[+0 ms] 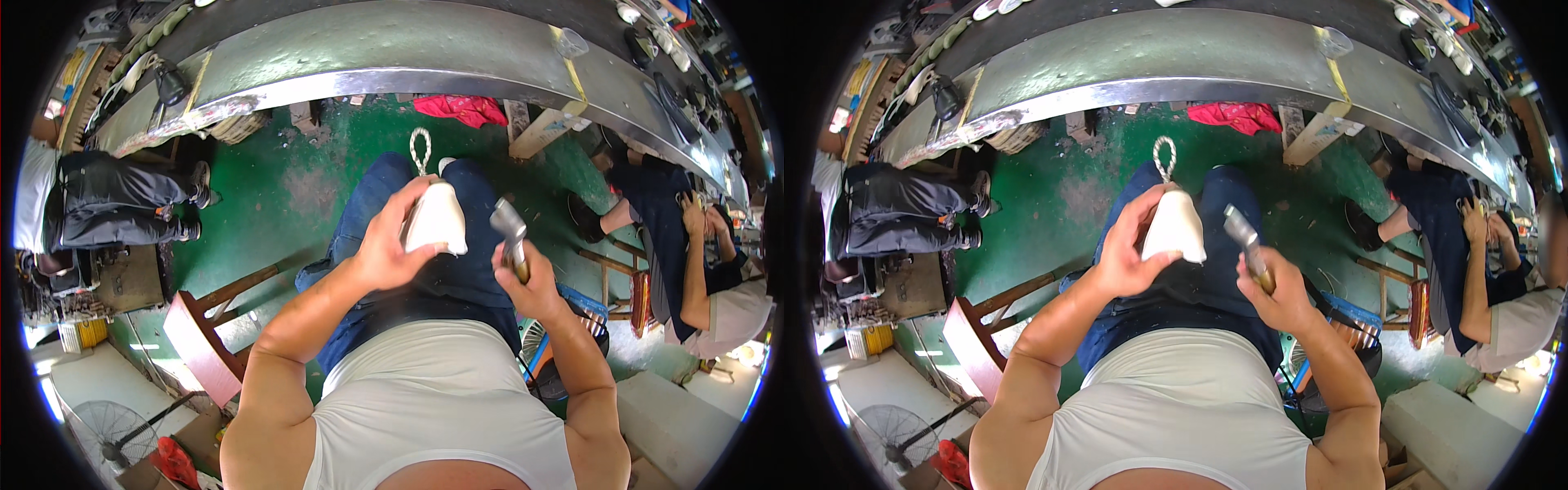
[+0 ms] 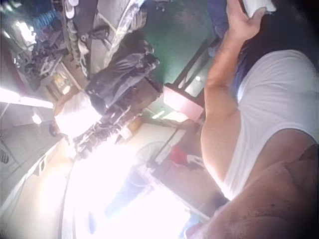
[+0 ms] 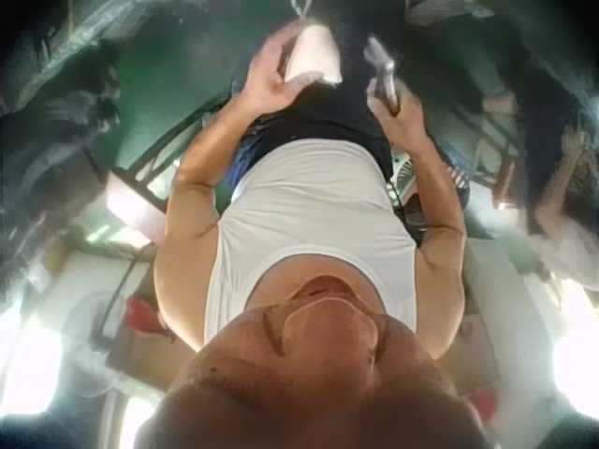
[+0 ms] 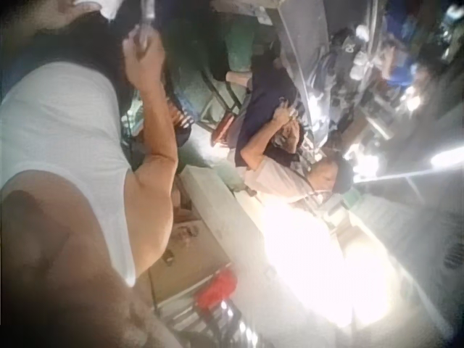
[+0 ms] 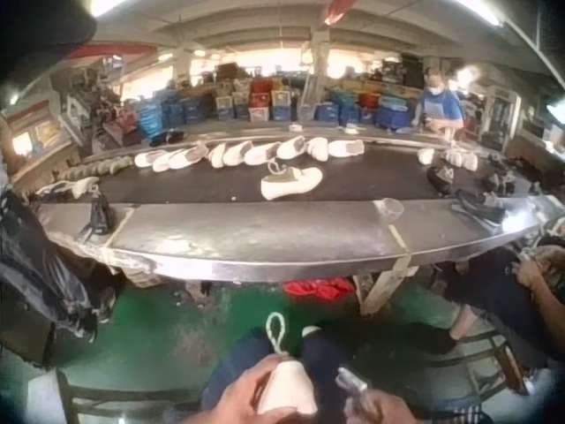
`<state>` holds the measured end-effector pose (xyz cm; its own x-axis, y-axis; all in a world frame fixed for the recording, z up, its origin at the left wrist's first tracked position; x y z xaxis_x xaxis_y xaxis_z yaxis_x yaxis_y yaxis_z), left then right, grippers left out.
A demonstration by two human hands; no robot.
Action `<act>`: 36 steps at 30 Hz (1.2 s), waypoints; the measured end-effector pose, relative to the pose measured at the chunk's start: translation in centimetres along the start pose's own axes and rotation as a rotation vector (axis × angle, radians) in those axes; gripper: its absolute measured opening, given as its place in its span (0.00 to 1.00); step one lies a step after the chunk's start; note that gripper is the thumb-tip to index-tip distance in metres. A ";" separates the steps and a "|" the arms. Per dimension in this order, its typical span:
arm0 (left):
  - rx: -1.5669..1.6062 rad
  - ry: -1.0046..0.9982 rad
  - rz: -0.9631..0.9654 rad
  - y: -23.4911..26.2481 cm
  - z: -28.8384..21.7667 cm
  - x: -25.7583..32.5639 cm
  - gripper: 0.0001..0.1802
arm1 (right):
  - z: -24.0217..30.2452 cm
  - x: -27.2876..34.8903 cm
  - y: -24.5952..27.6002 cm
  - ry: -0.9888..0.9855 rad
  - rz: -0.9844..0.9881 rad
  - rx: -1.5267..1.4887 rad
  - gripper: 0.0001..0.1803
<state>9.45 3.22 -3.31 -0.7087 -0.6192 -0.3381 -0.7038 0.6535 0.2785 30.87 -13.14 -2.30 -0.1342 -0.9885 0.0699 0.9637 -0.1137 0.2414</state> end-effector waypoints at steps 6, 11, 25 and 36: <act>-0.213 -0.461 0.072 -0.5 -3.4 0.2 0.58 | 2.2 -4.4 -2.1 0.353 -0.012 -0.238 0.20; -0.115 -0.307 0.120 -2.7 -0.6 2.9 0.49 | -1.3 -4.6 -5.3 0.345 -0.064 -0.257 0.14; 0.009 0.279 0.166 -4.9 4.5 5.7 0.50 | -3.6 -7.7 -5.5 0.086 -0.154 -0.088 0.15; -0.048 0.662 0.181 -3.9 10.1 3.6 0.27 | -9.1 -5.1 -6.0 -0.313 -0.208 0.054 0.36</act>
Point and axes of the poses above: each hand's wrist, its own x-axis away from the middle knuckle, its own y-axis out of the back of the hand, z = x × y, the point moved 2 cm from there along -x, towards the middle knuckle, and after that the axes turned 7 degrees about -x, right-handed, at the moved point
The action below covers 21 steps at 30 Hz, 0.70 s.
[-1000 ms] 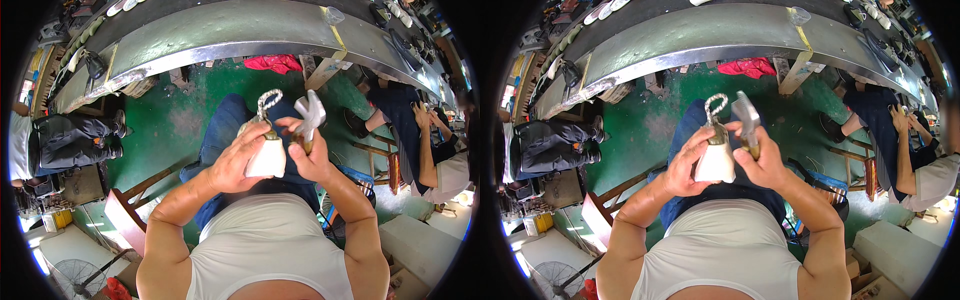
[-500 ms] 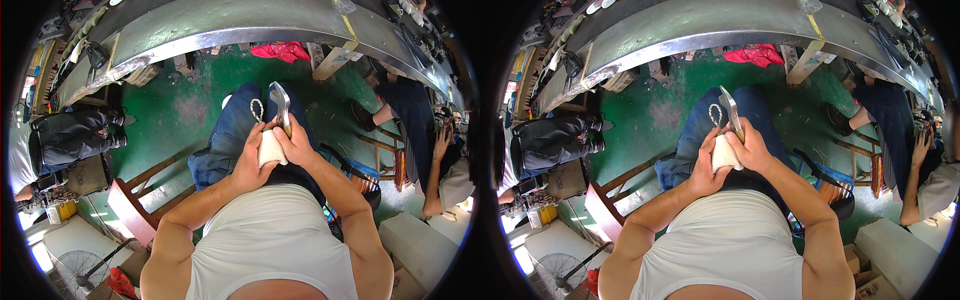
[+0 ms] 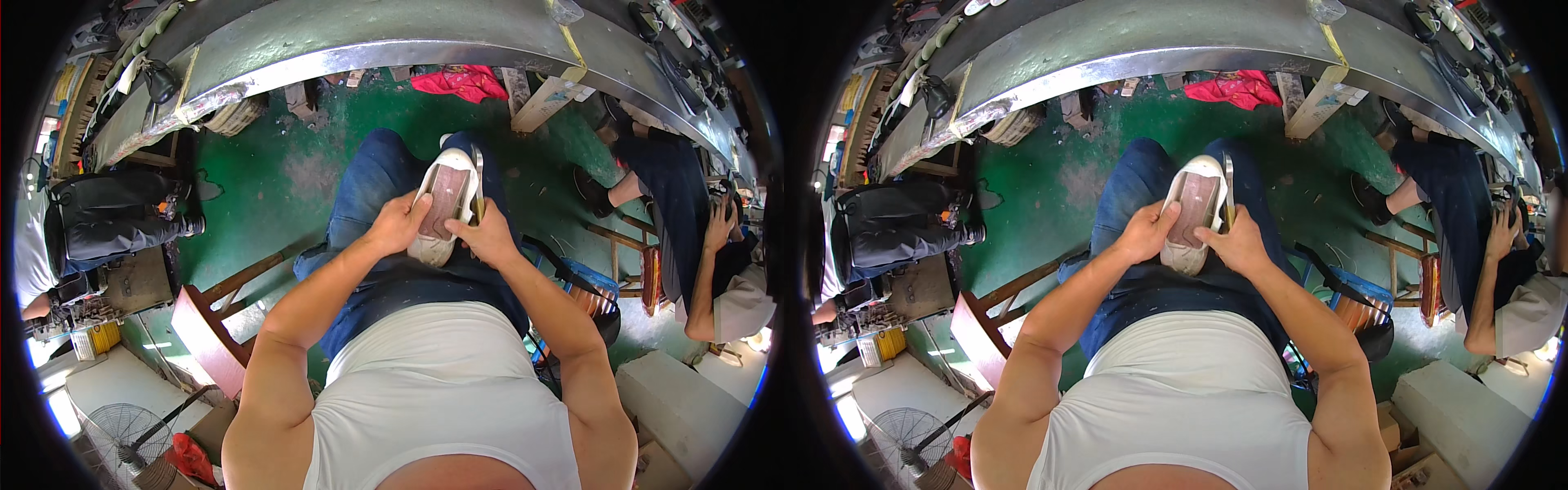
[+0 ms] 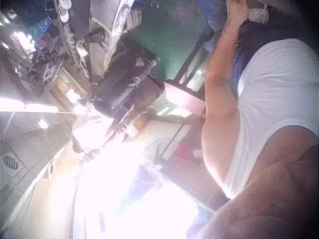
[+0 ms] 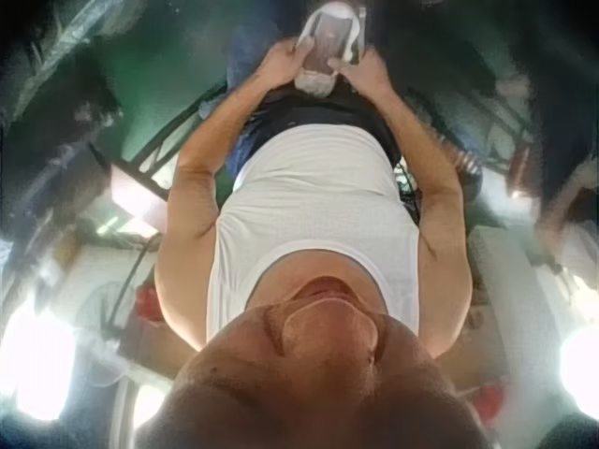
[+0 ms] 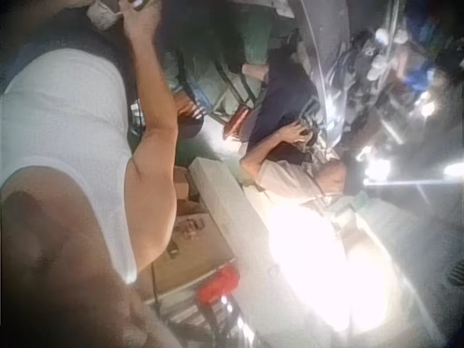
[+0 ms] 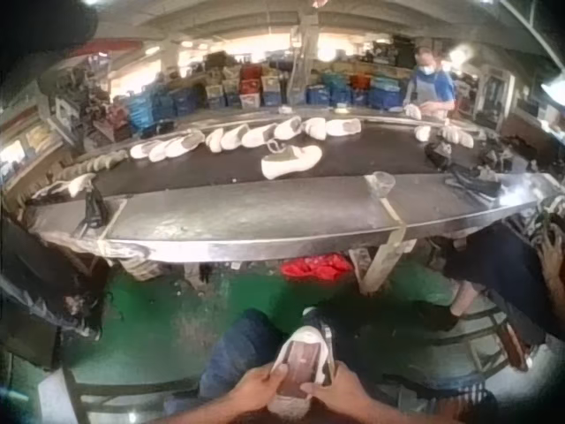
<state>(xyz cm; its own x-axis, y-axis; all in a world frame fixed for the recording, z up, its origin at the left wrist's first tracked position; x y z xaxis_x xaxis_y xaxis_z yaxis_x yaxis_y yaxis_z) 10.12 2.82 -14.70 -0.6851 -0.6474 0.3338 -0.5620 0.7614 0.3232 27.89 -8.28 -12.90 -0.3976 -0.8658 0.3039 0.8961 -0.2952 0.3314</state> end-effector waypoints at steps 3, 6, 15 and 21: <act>0.076 0.068 0.064 -0.3 0.5 0.3 0.17 | -1.4 0.7 -0.1 -0.223 0.088 -0.240 0.29; 0.220 0.084 0.239 0.6 -1.8 1.1 0.22 | -0.8 0.5 1.4 -0.224 0.176 -0.145 0.27; 0.390 0.048 0.323 -3.0 -0.2 2.4 0.55 | 3.7 5.4 8.2 -0.044 0.443 0.487 0.23; 0.359 0.057 0.288 -4.3 1.0 2.7 0.57 | 4.2 4.9 6.6 0.440 0.453 0.806 0.26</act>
Point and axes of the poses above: each hand's wrist, its own x-axis away from the middle knuckle, its own y-axis out of the back of the hand, z = x × y, the point moved 2 cm from there along -x, towards the middle knuckle, and after that the axes turned 7 degrees about -x, right-handed, at the moved point
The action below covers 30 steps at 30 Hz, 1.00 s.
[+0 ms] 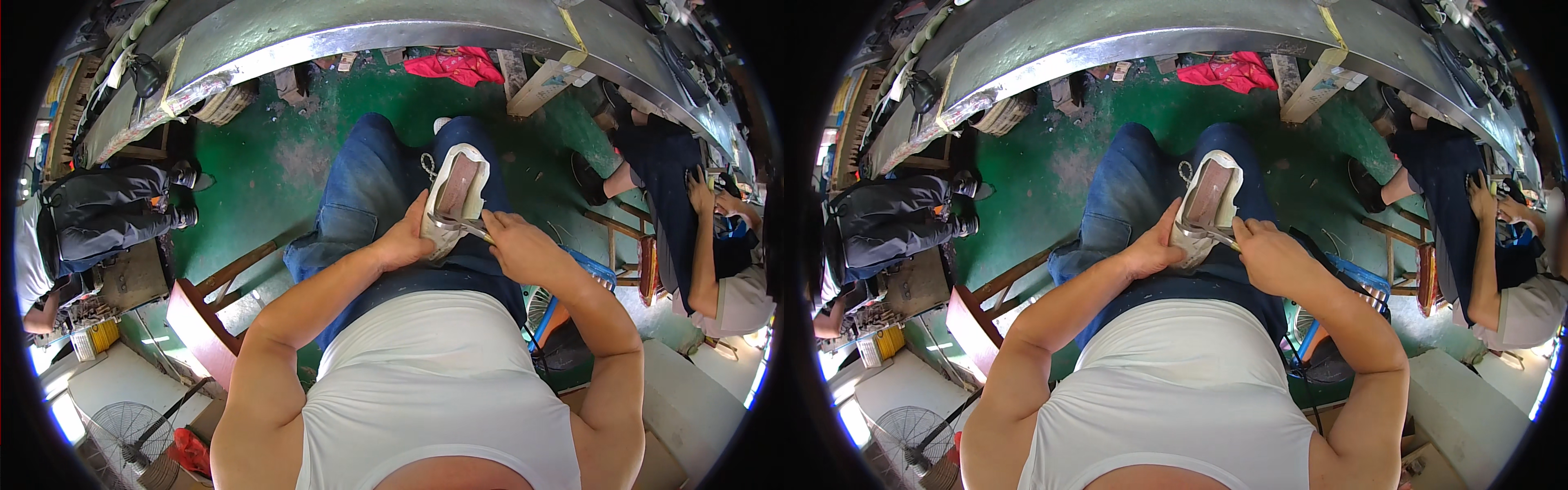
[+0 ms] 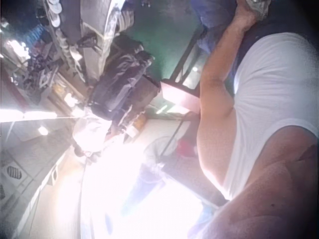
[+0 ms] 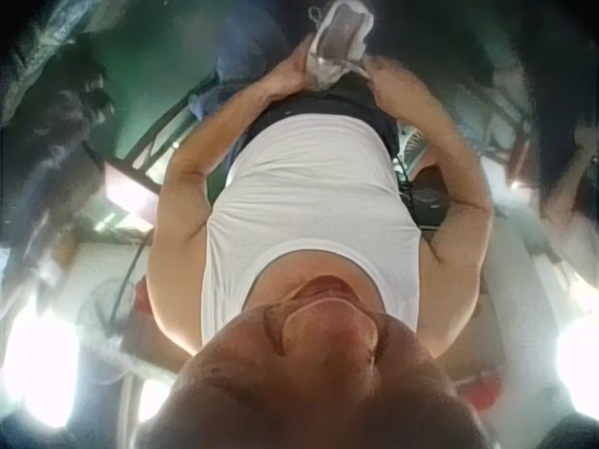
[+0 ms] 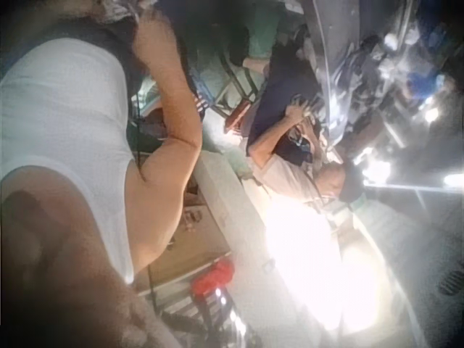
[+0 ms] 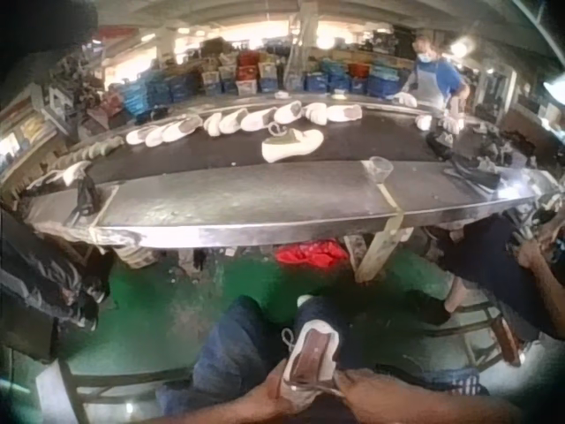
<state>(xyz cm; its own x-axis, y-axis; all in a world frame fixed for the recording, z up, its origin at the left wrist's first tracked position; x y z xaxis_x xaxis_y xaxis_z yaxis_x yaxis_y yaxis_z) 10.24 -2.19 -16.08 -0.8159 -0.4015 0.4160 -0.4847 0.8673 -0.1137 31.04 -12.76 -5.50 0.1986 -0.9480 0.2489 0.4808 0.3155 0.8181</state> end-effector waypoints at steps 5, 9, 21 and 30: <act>0.602 -0.058 0.059 -0.5 -1.9 0.9 0.43 | 2.3 -3.3 3.1 -0.074 0.314 0.156 0.16; 0.835 0.067 -0.134 -1.0 -1.4 0.4 0.34 | 0.5 -4.4 0.6 0.006 0.330 0.012 0.11; -0.392 0.001 -0.790 0.4 2.5 -2.4 0.29 | -0.1 -2.8 -1.5 -0.142 0.134 -0.225 0.21; -0.960 -0.100 -0.436 -0.3 -1.4 -1.6 0.29 | -4.2 -3.6 -3.7 -0.285 -0.067 -0.136 0.13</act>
Point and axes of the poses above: each hand's wrist, its own x-axis away from the middle knuckle, its own y-axis out of the back of the hand, z = x × y, the point moved 2 cm from there along -x, towards the middle knuckle, and after that the axes turned 7 degrees about -x, right-handed, at the moved point
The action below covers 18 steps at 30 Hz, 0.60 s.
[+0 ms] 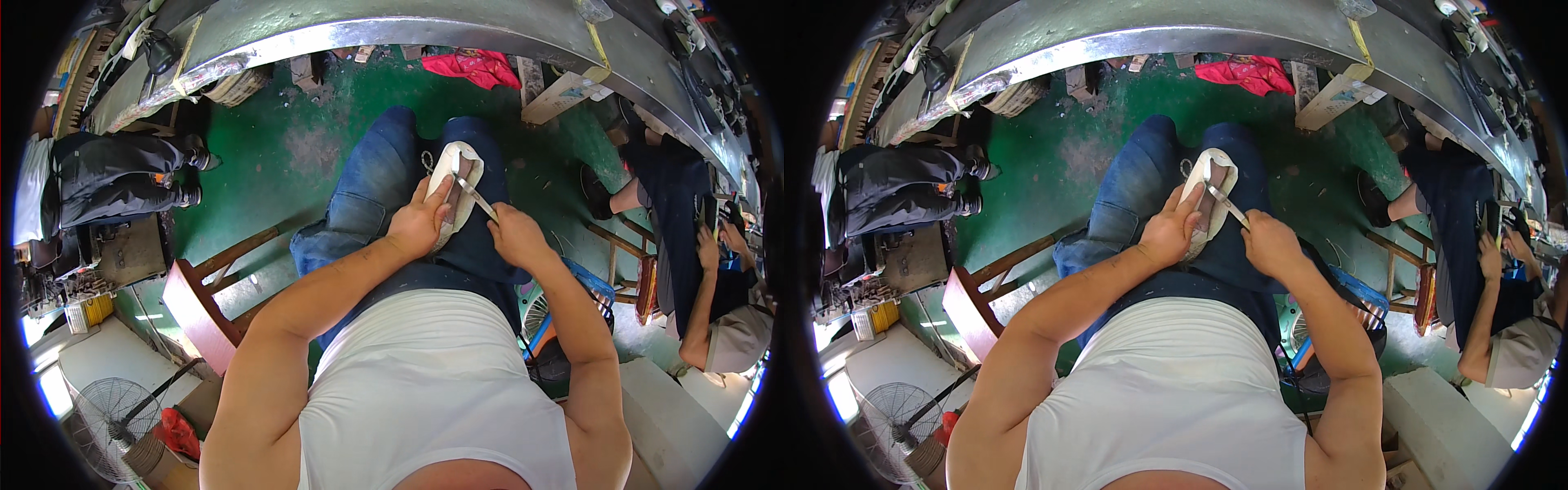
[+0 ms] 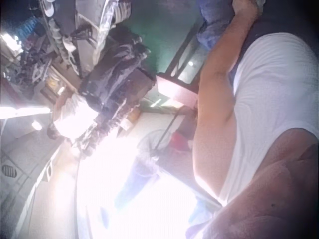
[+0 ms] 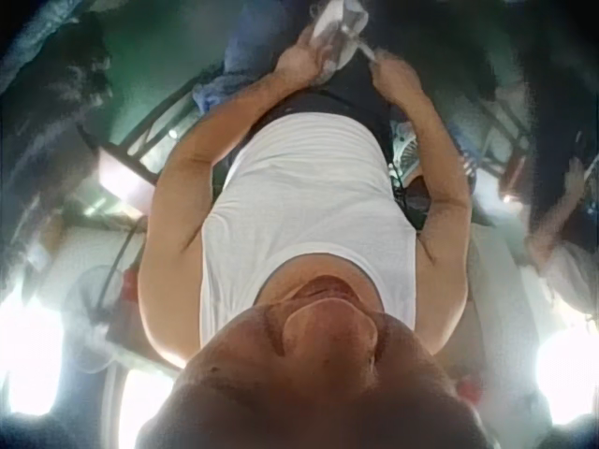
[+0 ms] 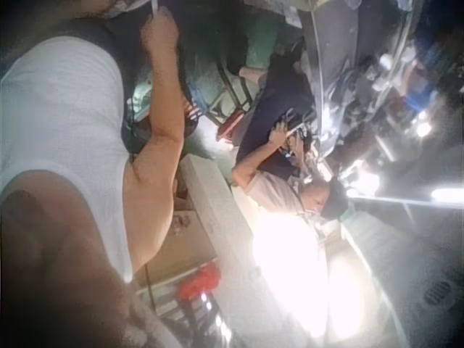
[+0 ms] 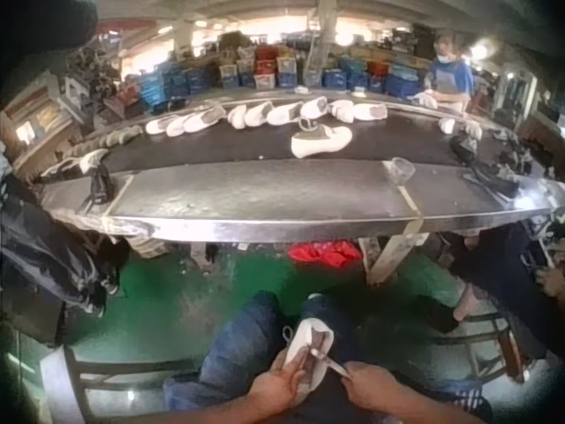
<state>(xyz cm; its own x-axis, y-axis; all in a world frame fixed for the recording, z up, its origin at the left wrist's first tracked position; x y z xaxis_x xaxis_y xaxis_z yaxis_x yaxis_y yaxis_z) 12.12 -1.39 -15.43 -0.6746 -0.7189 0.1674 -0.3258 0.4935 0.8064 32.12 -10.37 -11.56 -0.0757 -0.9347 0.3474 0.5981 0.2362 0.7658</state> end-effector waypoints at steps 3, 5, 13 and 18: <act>-0.010 0.050 0.136 1.9 -0.6 -0.3 0.30 | 0.2 -1.8 3.1 -0.194 0.358 -0.243 0.13; -0.024 0.054 0.178 2.4 -0.5 -0.7 0.31 | 1.1 -2.1 4.5 -0.358 0.475 -0.397 0.17; -0.221 0.052 0.421 4.8 -2.3 -0.5 0.34 | 1.2 -5.1 0.4 0.027 0.064 -0.076 0.25; 0.484 0.347 0.044 -1.5 3.7 2.8 0.36 | 1.7 -3.5 1.6 -0.003 0.166 -0.095 0.25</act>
<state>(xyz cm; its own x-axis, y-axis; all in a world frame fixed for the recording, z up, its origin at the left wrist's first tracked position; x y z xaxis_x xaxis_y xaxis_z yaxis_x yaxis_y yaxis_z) 8.27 -2.30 -18.24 -0.4649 -0.7706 0.4360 -0.6227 0.6346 0.4578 31.94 -6.25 -10.62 0.0280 -0.8843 0.4661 0.6752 0.3606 0.6435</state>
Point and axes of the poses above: each hand's wrist, its own x-axis away from the middle knuckle, its own y-axis out of the back of the hand, z = x × y, the point moved 2 cm from there along -x, towards the middle knuckle, and after that the axes turned 7 degrees about -x, right-handed, at the moved point
